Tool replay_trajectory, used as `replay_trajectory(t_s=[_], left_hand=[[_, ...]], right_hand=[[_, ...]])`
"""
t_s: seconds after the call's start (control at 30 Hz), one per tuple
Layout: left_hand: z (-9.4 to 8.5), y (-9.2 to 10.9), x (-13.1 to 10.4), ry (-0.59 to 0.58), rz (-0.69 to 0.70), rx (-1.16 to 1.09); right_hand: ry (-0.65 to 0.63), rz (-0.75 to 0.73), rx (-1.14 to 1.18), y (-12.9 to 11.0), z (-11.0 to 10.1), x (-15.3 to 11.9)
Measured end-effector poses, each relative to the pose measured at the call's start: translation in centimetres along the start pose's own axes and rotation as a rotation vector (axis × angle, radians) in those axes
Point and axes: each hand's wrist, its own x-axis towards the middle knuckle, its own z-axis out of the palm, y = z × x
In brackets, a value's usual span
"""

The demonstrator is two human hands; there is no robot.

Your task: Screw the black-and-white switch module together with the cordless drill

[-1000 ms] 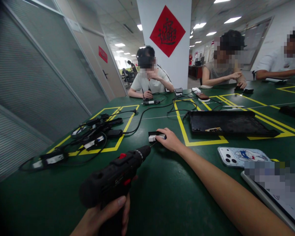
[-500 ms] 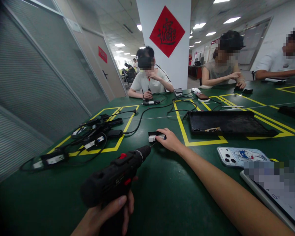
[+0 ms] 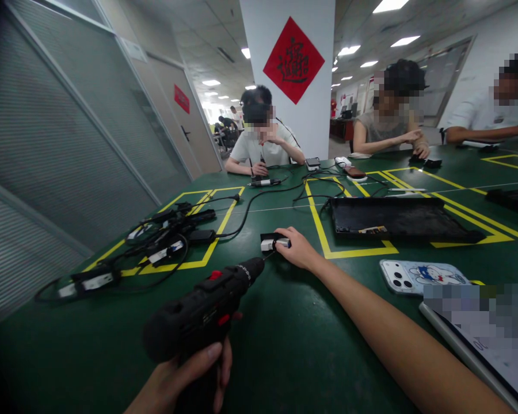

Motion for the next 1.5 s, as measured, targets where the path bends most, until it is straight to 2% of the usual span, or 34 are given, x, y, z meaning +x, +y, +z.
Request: replay_trajectory(t_s=[0.23, 0.47, 0.67, 0.97, 1.5], left_hand=[[-0.5, -0.4, 0.2, -0.022, -0.058, 0.056], [0.1, -0.2, 0.1, 0.045, -0.015, -0.036], [0.0, -0.3, 0.3, 0.029, -0.004, -0.029], [-0.7, -1.0, 0.6, 0.009, -0.080, -0.017], [-0.1, -0.5, 0.3, 0.022, -0.025, -0.067]], right_hand=[[-0.002, -0.010, 0.000, 0.1, 0.0, 0.0], [0.009, -0.015, -0.013, 0.0, 0.1, 0.0], [0.014, -0.023, -0.024, 0.0, 0.1, 0.0], [0.024, -0.032, -0.032, 0.2, 0.3, 0.0], [0.015, -0.041, -0.033, 0.2, 0.2, 0.0]])
